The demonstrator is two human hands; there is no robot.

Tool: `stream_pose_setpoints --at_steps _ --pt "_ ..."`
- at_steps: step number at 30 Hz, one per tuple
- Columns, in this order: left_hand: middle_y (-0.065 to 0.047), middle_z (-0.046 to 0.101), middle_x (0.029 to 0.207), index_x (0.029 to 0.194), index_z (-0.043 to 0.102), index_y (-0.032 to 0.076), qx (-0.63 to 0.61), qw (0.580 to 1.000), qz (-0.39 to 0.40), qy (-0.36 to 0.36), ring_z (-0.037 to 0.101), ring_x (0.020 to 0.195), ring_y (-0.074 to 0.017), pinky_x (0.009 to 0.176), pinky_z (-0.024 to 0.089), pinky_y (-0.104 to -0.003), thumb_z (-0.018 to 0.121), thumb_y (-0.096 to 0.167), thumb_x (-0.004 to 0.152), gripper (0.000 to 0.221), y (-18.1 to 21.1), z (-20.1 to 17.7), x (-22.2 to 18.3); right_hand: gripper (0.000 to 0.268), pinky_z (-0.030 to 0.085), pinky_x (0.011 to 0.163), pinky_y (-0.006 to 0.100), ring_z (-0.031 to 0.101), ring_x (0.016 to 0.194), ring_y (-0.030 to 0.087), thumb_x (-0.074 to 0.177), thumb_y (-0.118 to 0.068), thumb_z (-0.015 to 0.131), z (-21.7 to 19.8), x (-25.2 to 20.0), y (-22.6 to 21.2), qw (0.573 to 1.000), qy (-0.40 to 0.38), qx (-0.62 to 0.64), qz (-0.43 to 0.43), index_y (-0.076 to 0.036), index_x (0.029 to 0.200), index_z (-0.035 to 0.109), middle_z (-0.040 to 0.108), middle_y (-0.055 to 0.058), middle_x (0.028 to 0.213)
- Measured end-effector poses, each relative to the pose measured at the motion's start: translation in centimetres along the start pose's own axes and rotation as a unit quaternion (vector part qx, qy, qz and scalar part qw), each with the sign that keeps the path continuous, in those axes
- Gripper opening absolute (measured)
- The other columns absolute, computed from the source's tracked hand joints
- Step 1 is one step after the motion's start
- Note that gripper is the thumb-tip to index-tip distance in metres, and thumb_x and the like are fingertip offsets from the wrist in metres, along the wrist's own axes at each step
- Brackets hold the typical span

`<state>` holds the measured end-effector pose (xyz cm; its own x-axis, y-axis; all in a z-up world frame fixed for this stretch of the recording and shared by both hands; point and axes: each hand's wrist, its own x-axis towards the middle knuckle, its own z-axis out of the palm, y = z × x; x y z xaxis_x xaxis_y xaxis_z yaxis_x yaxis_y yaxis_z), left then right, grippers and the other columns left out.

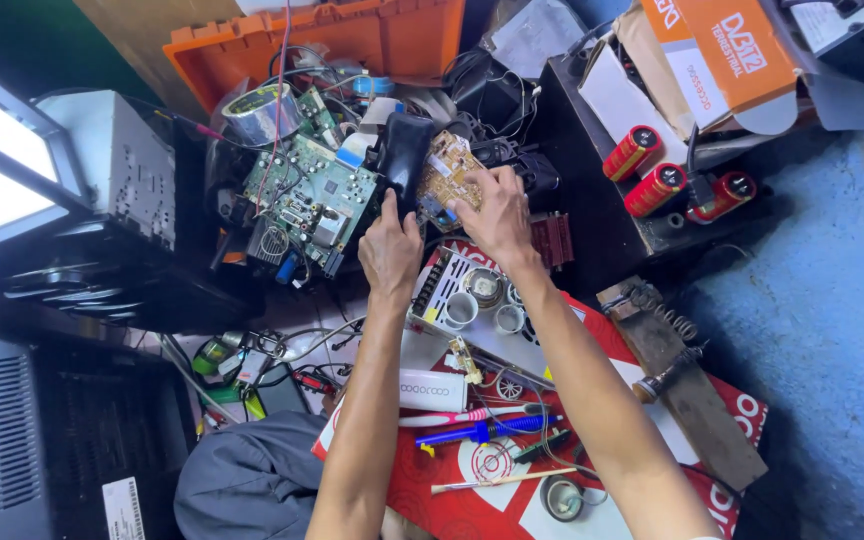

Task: The person is inspecting and organizing various electronic components, including a power supply unit, circuit boards, and a small storage box of parts on a workbench.

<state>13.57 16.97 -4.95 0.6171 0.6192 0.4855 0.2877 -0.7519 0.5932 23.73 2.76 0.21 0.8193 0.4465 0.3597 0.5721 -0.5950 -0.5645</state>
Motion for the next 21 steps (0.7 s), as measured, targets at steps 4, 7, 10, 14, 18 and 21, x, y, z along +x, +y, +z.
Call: stream_pose_setpoints --at_steps 4,7,10,14,18,21 --pt "-0.018 0.071 0.076 0.134 0.063 0.012 0.026 0.999 0.024 0.021 0.071 0.06 -0.0416 0.055 0.058 -0.052 0.066 0.033 0.093 0.046 -1.3 1.2 0.0 0.036 0.052 0.09 0.051 0.06 0.11 0.038 0.081 -0.031 0.08 1.0 0.6 0.3 1.0 -0.019 -0.018 0.005 -0.015 0.112 0.073 0.057 0.009 0.113" --pt "-0.018 0.071 0.079 0.136 0.063 0.012 0.007 0.999 0.042 0.016 0.07 0.061 -0.0427 0.052 0.057 -0.053 0.072 0.035 0.088 0.054 -1.9 1.1 0.2 0.028 0.054 0.087 0.047 0.066 0.103 0.037 0.087 -0.034 0.077 2.2 1.3 0.3 0.999 -0.033 0.011 -0.019 -0.017 0.11 0.075 0.063 0.009 0.105" --pt "-0.015 0.068 0.074 0.135 0.065 0.013 0.0 0.998 0.06 0.031 0.068 0.058 -0.0414 0.049 0.056 -0.053 0.069 0.032 0.092 0.048 -2.2 1.4 0.1 0.032 0.058 0.079 0.043 0.074 0.086 0.032 0.091 -0.037 0.075 2.7 1.7 -0.7 0.993 -0.078 0.09 -0.009 -0.014 0.115 0.074 0.073 0.01 0.095" --pt "-0.006 0.063 0.067 0.125 0.074 0.018 -0.02 0.99 0.088 0.108 0.067 0.055 -0.0282 0.047 0.055 -0.038 0.069 0.033 0.097 0.032 -2.2 1.9 0.4 0.044 0.056 0.081 0.046 0.075 0.089 0.03 0.097 -0.04 0.068 2.8 2.4 -1.4 0.984 -0.113 0.134 0.013 -0.015 0.133 0.062 0.077 0.01 0.099" --pt "-0.002 0.065 0.069 0.121 0.077 0.02 -0.109 0.985 0.072 0.116 0.069 0.062 -0.0207 0.052 0.057 -0.032 0.073 0.03 0.096 0.028 -2.3 2.4 0.5 0.042 0.057 0.086 0.046 0.074 0.098 0.03 0.099 -0.043 0.064 2.2 2.5 -2.3 0.979 -0.142 0.148 0.016 -0.023 0.136 0.061 0.077 0.01 0.104" --pt "-0.005 0.068 0.071 0.122 0.077 0.02 -0.183 0.977 0.048 0.095 0.071 0.066 -0.0207 0.055 0.057 -0.033 0.073 0.024 0.095 0.027 -1.4 1.5 0.5 0.04 0.055 0.09 0.052 0.071 0.105 0.04 0.103 -0.034 0.057 1.3 2.4 -4.0 0.97 -0.182 0.163 -0.018 -0.026 0.142 0.06 0.077 0.016 0.106"
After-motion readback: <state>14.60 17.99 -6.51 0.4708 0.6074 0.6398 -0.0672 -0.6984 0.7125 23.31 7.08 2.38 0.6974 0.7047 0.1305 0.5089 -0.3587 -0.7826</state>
